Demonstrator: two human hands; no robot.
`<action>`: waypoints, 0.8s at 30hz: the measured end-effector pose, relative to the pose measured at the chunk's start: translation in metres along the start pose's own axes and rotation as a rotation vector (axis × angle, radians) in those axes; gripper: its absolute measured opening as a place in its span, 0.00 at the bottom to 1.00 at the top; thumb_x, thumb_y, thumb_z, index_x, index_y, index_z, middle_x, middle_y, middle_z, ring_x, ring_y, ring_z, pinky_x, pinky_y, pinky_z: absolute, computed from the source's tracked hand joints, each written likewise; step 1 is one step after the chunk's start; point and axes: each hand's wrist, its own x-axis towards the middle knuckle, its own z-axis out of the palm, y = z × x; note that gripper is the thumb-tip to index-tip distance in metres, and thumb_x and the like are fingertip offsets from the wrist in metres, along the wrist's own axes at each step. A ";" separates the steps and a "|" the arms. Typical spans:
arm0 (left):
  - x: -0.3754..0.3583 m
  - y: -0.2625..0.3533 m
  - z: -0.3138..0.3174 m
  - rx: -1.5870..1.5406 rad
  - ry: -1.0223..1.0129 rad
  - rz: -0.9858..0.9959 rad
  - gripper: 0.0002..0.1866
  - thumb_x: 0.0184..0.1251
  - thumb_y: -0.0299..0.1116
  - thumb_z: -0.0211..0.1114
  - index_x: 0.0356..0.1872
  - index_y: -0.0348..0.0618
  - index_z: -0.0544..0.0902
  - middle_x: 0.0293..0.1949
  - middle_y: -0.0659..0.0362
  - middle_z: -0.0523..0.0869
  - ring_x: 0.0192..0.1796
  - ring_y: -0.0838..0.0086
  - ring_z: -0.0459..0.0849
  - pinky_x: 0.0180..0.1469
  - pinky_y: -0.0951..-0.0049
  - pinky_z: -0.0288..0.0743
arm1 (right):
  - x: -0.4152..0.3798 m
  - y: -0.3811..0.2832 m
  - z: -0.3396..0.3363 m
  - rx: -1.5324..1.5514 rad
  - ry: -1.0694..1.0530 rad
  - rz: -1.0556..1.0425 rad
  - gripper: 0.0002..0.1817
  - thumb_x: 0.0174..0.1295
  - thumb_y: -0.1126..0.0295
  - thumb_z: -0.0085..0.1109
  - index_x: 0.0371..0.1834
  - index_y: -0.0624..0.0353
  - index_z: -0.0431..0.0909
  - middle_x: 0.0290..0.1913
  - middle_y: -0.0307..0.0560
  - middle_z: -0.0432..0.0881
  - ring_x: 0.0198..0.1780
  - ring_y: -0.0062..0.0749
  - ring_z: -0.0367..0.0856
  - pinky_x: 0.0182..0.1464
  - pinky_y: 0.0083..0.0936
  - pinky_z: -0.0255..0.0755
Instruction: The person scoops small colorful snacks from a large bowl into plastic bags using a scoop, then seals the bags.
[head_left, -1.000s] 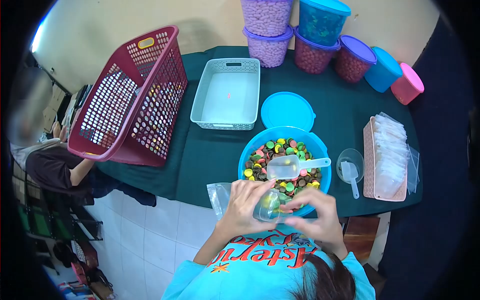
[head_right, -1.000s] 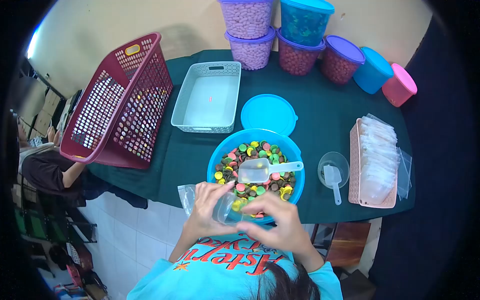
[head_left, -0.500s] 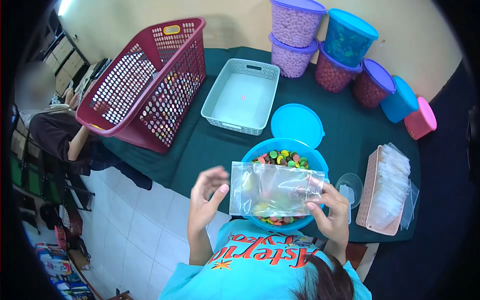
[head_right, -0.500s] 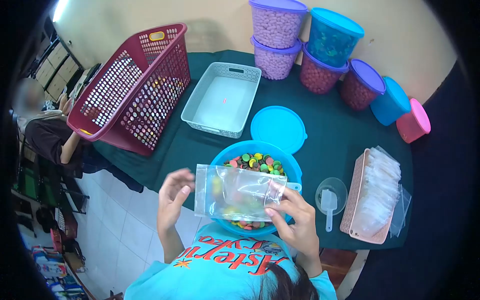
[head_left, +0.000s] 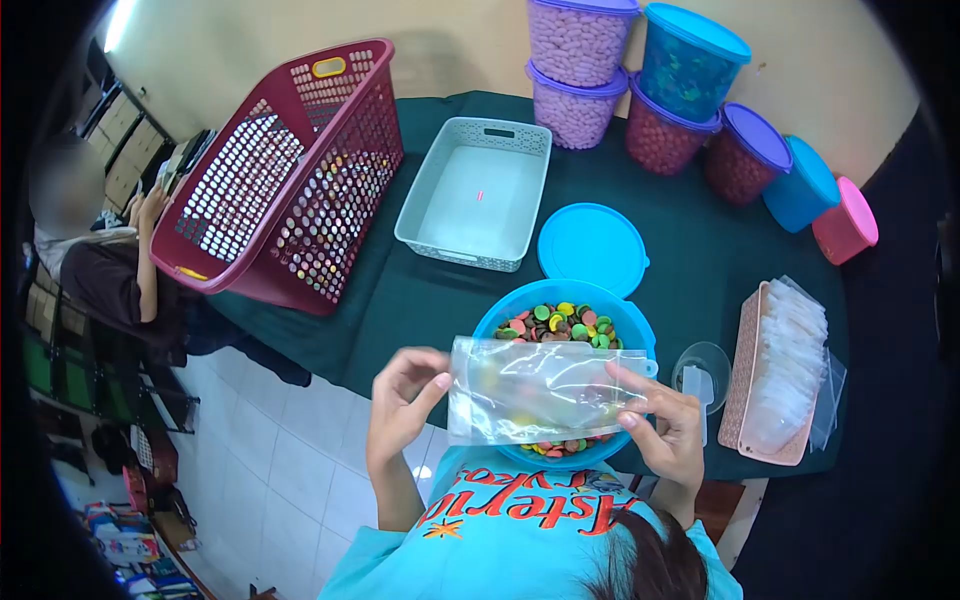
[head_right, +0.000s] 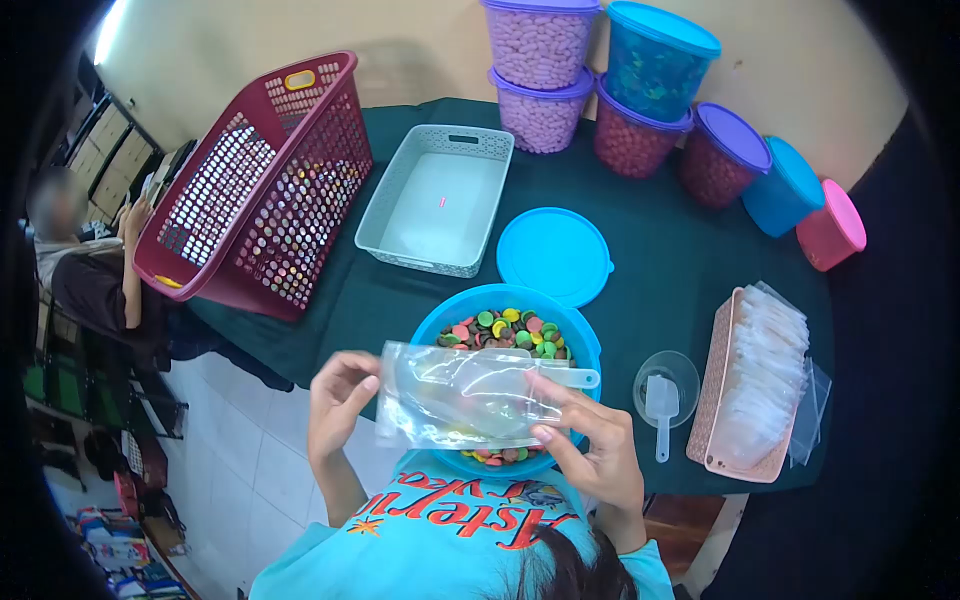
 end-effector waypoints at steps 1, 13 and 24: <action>0.002 0.006 -0.002 0.358 0.076 0.148 0.23 0.46 0.30 0.70 0.43 0.33 0.71 0.49 0.51 0.73 0.49 0.71 0.74 0.50 0.72 0.68 | 0.001 -0.004 0.000 -0.114 -0.043 -0.041 0.03 0.49 0.79 0.58 0.28 0.67 0.77 0.49 0.61 0.76 0.45 0.44 0.80 0.48 0.31 0.71; 0.006 0.025 0.052 0.801 -0.563 0.500 0.38 0.36 0.39 0.74 0.54 0.38 0.70 0.48 0.52 0.77 0.51 0.61 0.75 0.53 0.63 0.66 | 0.004 -0.020 0.035 -0.231 -0.240 -0.232 0.11 0.51 0.69 0.61 0.35 0.63 0.76 0.49 0.54 0.75 0.52 0.46 0.72 0.55 0.37 0.65; 0.014 0.012 0.006 0.506 -0.467 0.301 0.44 0.32 0.34 0.75 0.57 0.34 0.66 0.47 0.47 0.74 0.49 0.62 0.76 0.50 0.68 0.70 | 0.033 0.025 0.015 -1.067 -0.168 0.044 0.16 0.52 0.61 0.58 0.36 0.62 0.76 0.36 0.49 0.77 0.42 0.37 0.72 0.56 0.44 0.51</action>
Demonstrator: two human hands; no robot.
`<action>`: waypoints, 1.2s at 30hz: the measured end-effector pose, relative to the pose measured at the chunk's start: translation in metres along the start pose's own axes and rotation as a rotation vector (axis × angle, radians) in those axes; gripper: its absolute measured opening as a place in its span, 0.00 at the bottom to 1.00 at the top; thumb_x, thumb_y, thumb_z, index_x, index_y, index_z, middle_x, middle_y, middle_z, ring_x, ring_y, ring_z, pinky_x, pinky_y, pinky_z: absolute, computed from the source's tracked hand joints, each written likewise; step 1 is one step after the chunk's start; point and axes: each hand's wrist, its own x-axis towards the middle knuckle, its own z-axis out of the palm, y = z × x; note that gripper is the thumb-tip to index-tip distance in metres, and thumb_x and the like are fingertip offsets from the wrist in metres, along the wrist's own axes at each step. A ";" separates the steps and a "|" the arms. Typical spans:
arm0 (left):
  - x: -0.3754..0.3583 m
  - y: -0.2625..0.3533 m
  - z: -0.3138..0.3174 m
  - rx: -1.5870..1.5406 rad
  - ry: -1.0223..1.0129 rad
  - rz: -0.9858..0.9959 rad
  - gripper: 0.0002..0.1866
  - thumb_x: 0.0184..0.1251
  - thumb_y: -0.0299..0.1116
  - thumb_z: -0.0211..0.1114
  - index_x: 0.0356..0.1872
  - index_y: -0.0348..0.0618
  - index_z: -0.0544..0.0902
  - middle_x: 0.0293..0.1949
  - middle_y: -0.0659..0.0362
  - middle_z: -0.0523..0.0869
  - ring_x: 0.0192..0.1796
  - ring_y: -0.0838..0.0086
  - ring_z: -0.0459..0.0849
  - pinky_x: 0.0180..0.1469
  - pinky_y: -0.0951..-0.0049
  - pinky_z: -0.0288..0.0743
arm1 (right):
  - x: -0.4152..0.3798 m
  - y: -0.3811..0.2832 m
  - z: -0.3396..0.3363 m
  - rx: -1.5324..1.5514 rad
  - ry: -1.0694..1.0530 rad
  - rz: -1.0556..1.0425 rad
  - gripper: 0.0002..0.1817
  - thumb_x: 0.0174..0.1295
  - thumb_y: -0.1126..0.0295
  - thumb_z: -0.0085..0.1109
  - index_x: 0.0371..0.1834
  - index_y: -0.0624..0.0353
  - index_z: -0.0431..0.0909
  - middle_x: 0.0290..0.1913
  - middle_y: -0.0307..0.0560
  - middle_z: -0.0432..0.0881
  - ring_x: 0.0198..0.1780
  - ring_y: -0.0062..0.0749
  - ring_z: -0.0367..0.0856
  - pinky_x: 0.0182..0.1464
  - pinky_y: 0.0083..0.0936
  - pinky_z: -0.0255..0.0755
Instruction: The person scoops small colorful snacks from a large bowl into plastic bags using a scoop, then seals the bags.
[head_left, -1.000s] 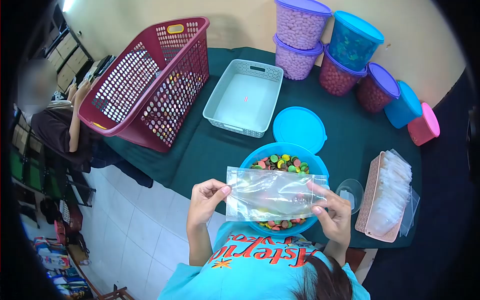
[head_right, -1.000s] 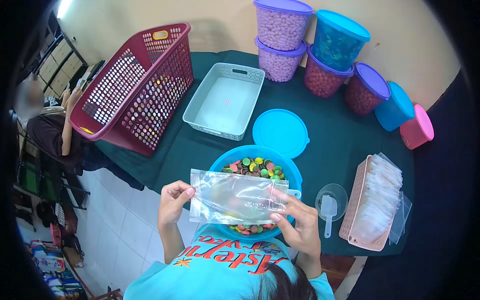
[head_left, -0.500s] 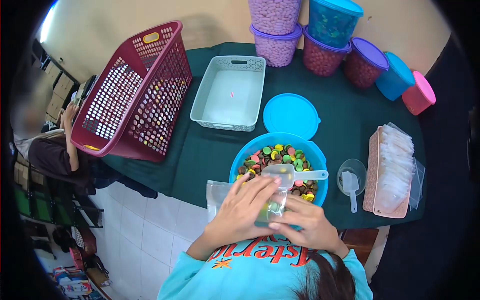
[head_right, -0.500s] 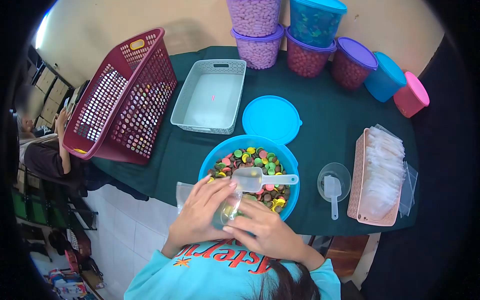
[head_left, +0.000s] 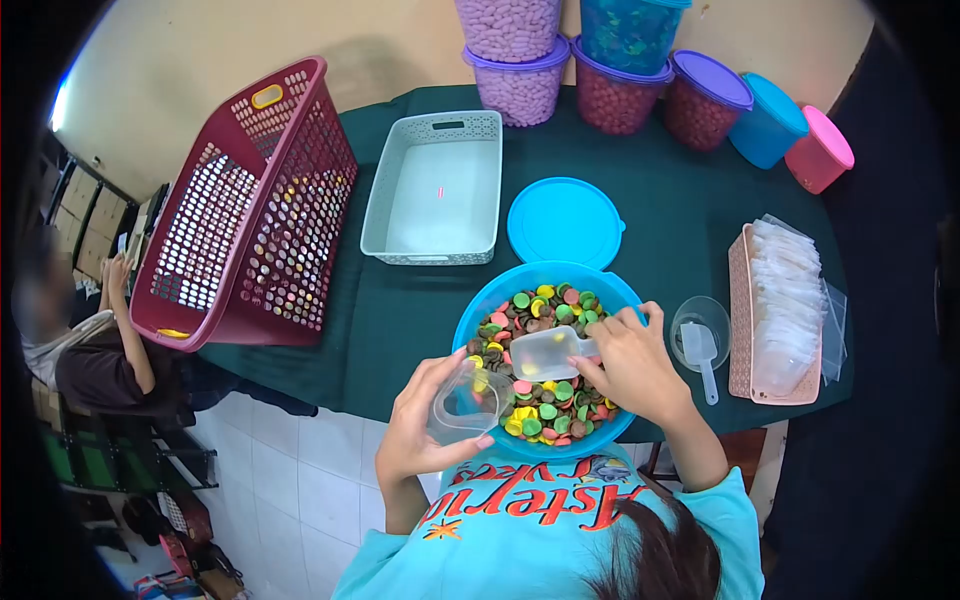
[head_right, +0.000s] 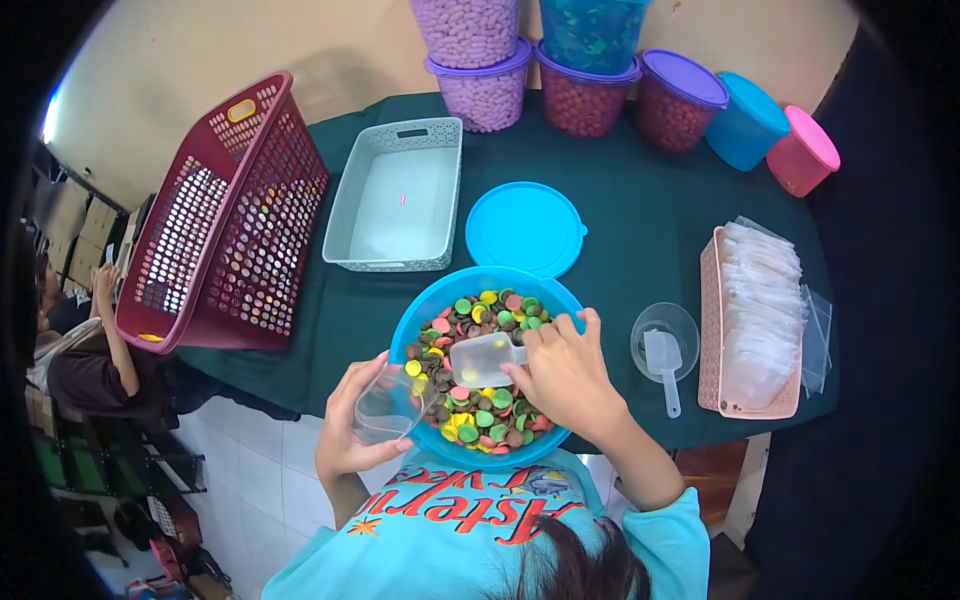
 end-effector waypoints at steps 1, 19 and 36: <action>-0.002 -0.001 0.000 0.001 0.011 -0.005 0.44 0.32 0.34 0.75 0.57 0.34 0.66 0.47 0.47 0.74 0.49 0.62 0.76 0.50 0.68 0.70 | 0.003 0.000 0.000 -0.001 -0.146 -0.007 0.16 0.52 0.61 0.58 0.36 0.62 0.77 0.34 0.49 0.77 0.42 0.36 0.72 0.56 0.47 0.50; -0.027 -0.004 -0.008 -0.182 -0.035 -0.127 0.51 0.30 0.37 0.77 0.61 0.36 0.59 0.51 0.47 0.72 0.52 0.62 0.75 0.56 0.65 0.65 | 0.086 0.010 0.033 -0.094 0.403 -0.608 0.05 0.46 0.71 0.59 0.28 0.50 0.77 0.28 0.29 0.78 0.38 0.22 0.72 0.53 0.40 0.51; -0.034 -0.022 0.003 -0.242 -0.090 -0.104 0.54 0.22 0.35 0.66 0.61 0.36 0.52 0.49 0.48 0.63 0.54 0.61 0.66 0.56 0.63 0.61 | 0.098 0.009 0.021 0.230 0.022 -0.700 0.06 0.40 0.73 0.64 0.22 0.51 0.78 0.21 0.32 0.76 0.36 0.25 0.70 0.53 0.42 0.53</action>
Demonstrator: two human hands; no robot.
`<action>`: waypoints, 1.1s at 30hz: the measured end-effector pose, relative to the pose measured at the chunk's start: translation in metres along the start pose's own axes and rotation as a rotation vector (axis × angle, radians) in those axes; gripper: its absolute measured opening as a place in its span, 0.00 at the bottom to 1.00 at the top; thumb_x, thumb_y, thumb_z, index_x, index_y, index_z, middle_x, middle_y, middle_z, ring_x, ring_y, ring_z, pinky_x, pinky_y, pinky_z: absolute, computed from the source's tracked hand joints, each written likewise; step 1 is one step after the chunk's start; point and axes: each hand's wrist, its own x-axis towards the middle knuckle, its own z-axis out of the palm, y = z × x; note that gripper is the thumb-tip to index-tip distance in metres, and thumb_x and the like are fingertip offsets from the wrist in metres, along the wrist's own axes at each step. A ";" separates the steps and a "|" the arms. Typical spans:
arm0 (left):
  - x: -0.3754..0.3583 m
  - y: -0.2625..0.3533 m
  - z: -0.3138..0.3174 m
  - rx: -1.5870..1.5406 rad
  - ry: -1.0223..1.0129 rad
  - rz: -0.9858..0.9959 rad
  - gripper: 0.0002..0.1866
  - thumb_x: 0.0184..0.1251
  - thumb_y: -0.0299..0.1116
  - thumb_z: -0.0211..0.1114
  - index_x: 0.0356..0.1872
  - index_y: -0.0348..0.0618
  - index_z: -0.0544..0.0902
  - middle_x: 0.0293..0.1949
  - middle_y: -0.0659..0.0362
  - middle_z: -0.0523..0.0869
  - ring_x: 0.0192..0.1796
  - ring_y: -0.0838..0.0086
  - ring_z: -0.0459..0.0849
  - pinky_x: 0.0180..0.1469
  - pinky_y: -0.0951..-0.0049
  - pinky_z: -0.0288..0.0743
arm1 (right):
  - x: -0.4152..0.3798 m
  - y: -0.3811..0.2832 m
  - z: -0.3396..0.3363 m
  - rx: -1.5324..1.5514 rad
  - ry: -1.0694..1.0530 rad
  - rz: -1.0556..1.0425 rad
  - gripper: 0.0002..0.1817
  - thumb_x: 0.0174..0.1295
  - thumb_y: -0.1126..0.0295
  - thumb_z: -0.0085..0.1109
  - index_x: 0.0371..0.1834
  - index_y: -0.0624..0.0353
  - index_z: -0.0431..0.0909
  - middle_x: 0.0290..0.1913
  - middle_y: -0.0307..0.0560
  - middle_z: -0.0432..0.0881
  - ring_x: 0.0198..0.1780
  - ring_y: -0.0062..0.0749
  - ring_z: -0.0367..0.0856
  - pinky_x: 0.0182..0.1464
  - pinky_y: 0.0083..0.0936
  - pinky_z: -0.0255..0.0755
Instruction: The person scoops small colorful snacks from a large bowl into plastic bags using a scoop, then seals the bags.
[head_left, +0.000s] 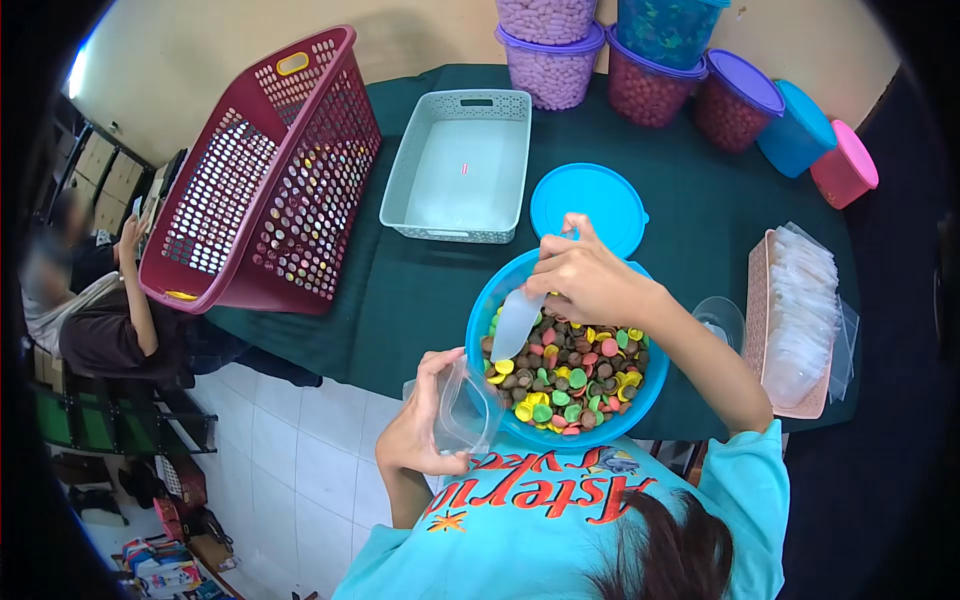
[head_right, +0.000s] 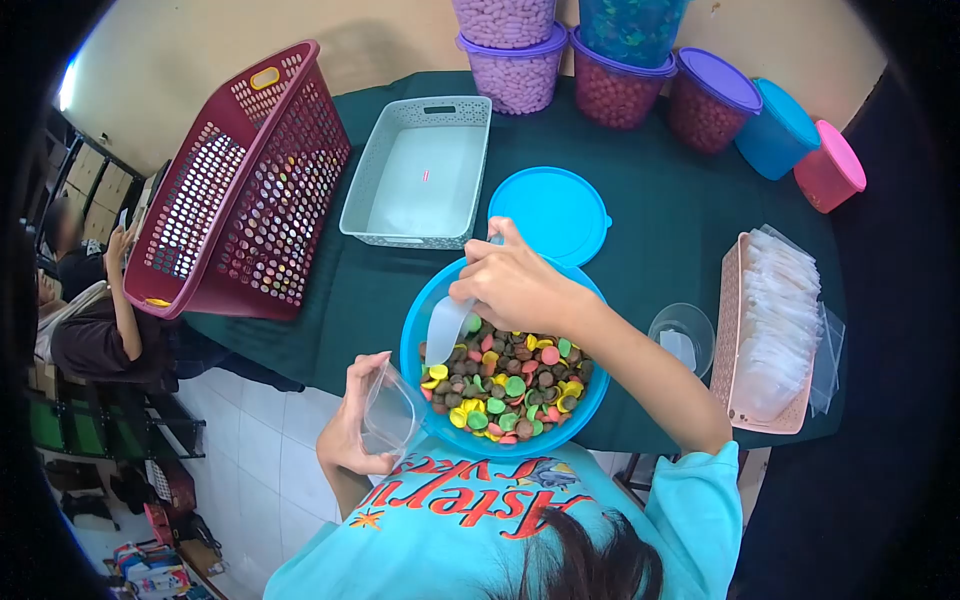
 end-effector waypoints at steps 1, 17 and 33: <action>0.000 0.000 -0.001 -0.001 -0.001 0.001 0.54 0.22 0.35 0.66 0.61 0.36 0.52 0.49 0.48 0.63 0.54 0.61 0.66 0.56 0.63 0.61 | -0.001 -0.001 0.004 -0.019 0.043 0.008 0.06 0.40 0.73 0.64 0.22 0.51 0.78 0.21 0.33 0.77 0.36 0.26 0.70 0.53 0.43 0.53; 0.003 0.014 -0.005 0.076 0.105 -0.018 0.48 0.22 0.39 0.71 0.57 0.34 0.67 0.48 0.50 0.68 0.52 0.62 0.69 0.55 0.68 0.62 | -0.015 -0.003 0.001 0.138 -0.244 0.102 0.07 0.40 0.71 0.65 0.24 0.50 0.79 0.24 0.35 0.78 0.38 0.29 0.71 0.49 0.39 0.53; 0.009 0.010 0.004 0.071 0.373 0.042 0.47 0.26 0.40 0.76 0.55 0.31 0.67 0.51 0.50 0.67 0.55 0.63 0.70 0.58 0.67 0.63 | -0.026 -0.006 -0.004 0.147 -0.544 0.257 0.11 0.50 0.65 0.54 0.30 0.60 0.80 0.27 0.46 0.80 0.34 0.34 0.72 0.47 0.33 0.52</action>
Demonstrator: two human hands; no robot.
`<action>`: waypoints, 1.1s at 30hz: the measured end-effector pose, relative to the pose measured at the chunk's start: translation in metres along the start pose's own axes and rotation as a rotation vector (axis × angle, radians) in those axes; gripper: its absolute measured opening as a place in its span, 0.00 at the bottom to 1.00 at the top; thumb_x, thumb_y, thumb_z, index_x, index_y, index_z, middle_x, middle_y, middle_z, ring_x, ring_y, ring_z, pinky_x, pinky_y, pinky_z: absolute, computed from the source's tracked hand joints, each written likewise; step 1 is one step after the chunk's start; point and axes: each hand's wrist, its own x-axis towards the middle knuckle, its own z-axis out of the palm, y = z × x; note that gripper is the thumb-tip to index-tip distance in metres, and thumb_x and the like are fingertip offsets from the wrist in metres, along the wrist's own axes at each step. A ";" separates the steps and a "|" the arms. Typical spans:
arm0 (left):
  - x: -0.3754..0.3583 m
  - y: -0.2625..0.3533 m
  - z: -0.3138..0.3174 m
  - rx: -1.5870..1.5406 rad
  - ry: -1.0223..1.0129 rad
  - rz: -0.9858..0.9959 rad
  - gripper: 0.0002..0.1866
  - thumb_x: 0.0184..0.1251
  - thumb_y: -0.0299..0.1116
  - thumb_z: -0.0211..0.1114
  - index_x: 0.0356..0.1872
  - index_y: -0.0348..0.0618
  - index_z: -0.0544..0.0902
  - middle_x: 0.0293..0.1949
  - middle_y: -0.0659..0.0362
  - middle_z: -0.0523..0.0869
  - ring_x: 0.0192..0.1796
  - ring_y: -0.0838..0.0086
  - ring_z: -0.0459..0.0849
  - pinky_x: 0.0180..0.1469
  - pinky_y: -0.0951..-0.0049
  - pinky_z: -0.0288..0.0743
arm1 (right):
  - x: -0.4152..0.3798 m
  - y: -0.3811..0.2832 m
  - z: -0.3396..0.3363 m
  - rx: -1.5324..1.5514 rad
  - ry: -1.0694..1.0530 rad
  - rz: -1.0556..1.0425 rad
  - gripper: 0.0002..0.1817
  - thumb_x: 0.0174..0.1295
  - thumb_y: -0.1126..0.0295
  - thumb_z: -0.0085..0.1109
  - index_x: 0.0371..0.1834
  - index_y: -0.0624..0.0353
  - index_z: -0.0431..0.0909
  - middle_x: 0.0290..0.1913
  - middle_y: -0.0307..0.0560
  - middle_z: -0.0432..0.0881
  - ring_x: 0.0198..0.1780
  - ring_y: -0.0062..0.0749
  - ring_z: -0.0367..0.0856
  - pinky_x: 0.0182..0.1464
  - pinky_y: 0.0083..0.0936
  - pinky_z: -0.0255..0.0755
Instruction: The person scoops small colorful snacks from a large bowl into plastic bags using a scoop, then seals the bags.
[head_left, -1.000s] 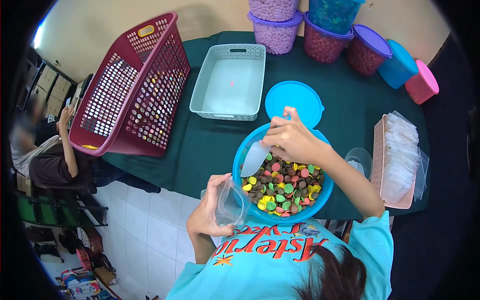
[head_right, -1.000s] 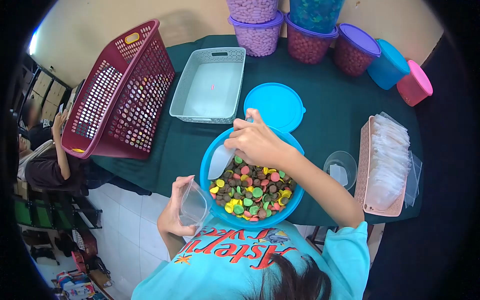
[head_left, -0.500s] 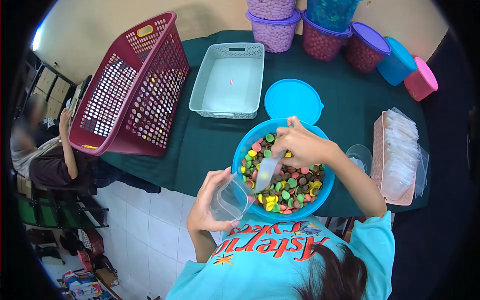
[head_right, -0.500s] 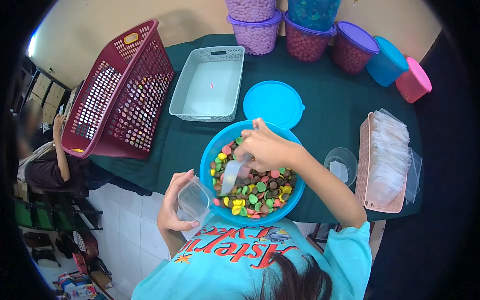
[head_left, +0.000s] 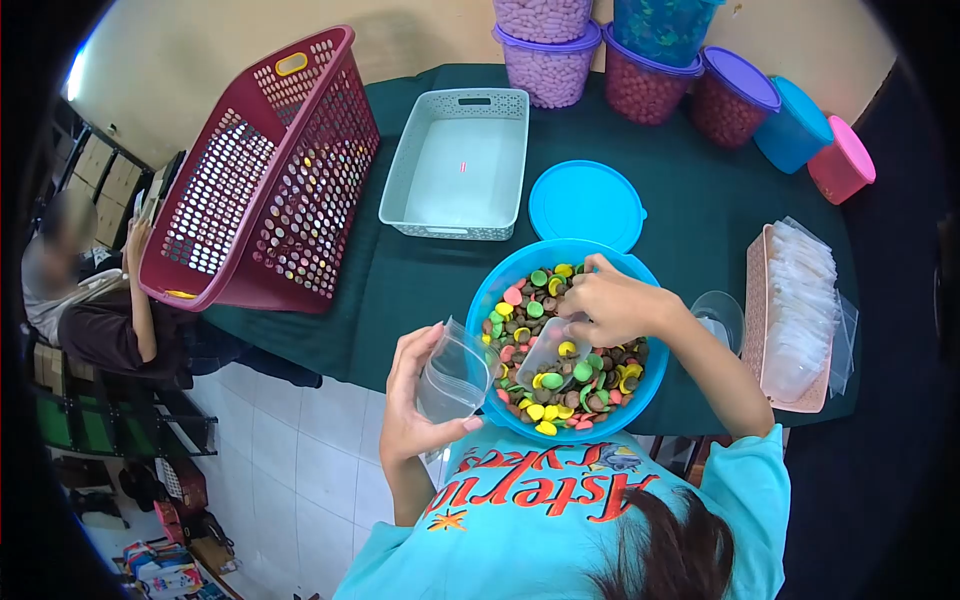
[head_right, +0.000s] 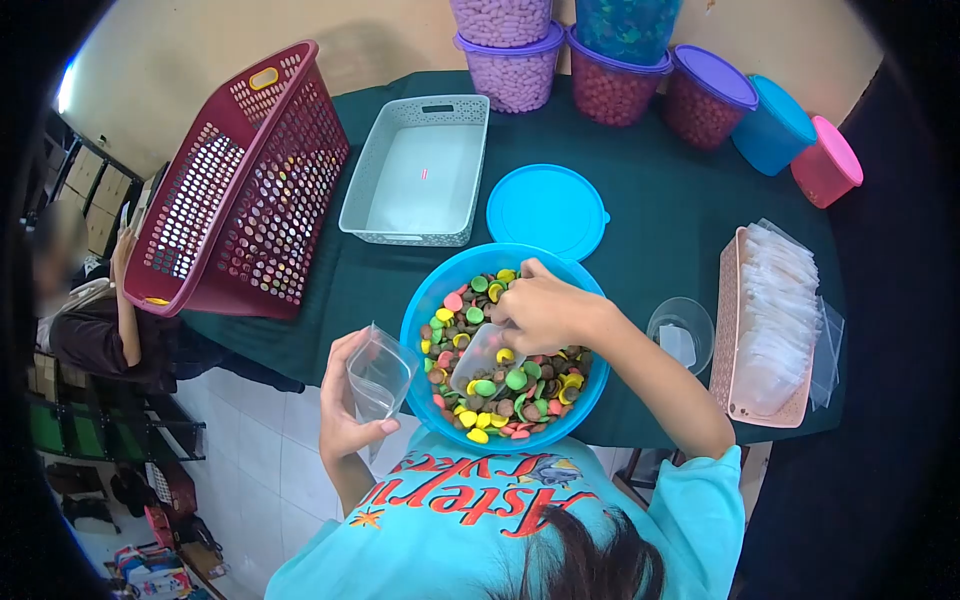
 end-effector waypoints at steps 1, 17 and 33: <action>0.001 0.001 0.001 0.001 -0.002 0.002 0.47 0.26 0.40 0.76 0.55 0.31 0.67 0.51 0.50 0.67 0.55 0.63 0.70 0.58 0.67 0.63 | 0.001 -0.003 -0.002 0.004 -0.029 0.024 0.12 0.51 0.65 0.52 0.31 0.61 0.80 0.27 0.47 0.80 0.34 0.34 0.72 0.48 0.33 0.52; 0.015 0.010 0.016 0.185 -0.076 0.065 0.46 0.26 0.40 0.78 0.54 0.35 0.69 0.50 0.49 0.69 0.53 0.61 0.71 0.53 0.66 0.67 | -0.030 -0.058 -0.100 -0.254 0.284 0.111 0.12 0.50 0.64 0.49 0.17 0.60 0.74 0.17 0.45 0.72 0.27 0.36 0.70 0.41 0.30 0.57; 0.008 0.009 0.010 -0.039 -0.050 0.029 0.47 0.28 0.38 0.77 0.56 0.33 0.67 0.52 0.51 0.66 0.55 0.64 0.69 0.56 0.67 0.63 | -0.052 -0.109 -0.092 -0.752 0.543 0.264 0.05 0.41 0.71 0.56 0.21 0.60 0.77 0.24 0.43 0.75 0.38 0.31 0.72 0.54 0.33 0.55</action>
